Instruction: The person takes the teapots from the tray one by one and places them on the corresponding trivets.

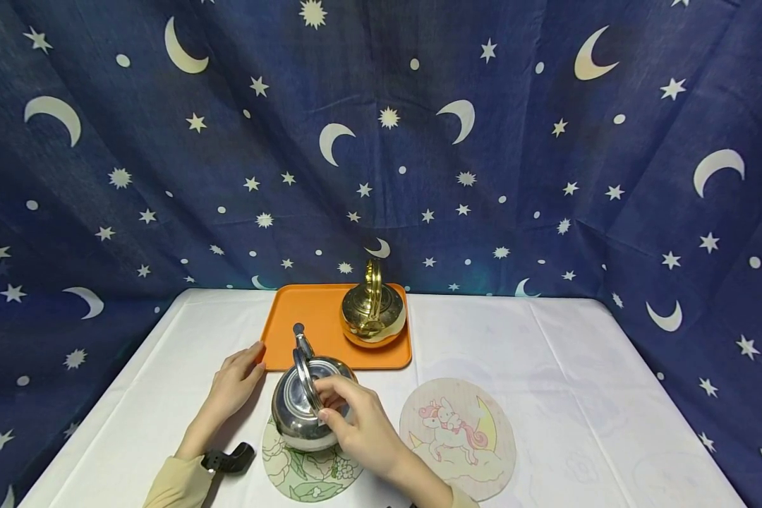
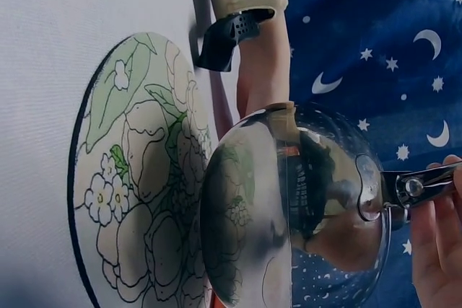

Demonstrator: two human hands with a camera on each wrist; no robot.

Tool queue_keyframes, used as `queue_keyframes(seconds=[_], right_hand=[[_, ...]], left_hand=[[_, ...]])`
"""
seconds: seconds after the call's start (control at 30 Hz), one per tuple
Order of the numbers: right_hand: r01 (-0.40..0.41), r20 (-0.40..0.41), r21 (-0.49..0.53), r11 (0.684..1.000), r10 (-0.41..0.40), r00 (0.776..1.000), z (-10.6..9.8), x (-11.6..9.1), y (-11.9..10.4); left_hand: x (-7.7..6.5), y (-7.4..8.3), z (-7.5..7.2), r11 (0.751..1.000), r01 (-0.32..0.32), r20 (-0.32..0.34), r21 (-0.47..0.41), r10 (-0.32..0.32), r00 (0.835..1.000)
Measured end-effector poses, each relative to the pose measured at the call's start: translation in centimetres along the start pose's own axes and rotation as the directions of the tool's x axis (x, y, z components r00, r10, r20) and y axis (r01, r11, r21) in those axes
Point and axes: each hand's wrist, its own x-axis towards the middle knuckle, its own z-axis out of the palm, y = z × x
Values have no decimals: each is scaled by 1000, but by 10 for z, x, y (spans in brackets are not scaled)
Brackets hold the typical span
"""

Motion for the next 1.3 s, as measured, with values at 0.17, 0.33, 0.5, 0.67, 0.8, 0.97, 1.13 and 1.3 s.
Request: queue_keyframes(seconds=[0.17,0.33,0.5,0.67,0.8,0.97,1.13,1.3], right_hand=[[5,6,0,1000,-5,1000,1,-3,1],[13,17,7,1000,-13,1000,2,-8,4],[15,31,30,999,-16,999,3,-12,6],[52,43,52,997,-54,998,4,-14,7],[74,48,55,996,-76,996,5,-15,7],[75,48,51,996,-78,996,7,-15,7],[79,53,54,995,-82,995,7,-15,7],[76,68,53,996,-80,994,6,-16,6]], left_hand=[[0,0,0,1000,-1,-2,3,1,1000],[0,-1,1,1000,2,-1,-1,-2,1000],[0,0,0,1000,0,-5,-4,0,1000],[-1,1,0,1000,5,-4,-3,-5,1000],[0,1,0,1000,8,3,1,-8,1000],[-1,1,0,1000,8,-1,4,-8,1000],[-1,1,1,1000,11,-4,-1,-11,1000],[0,1,1,1000,9,1,-3,-9,1000]])
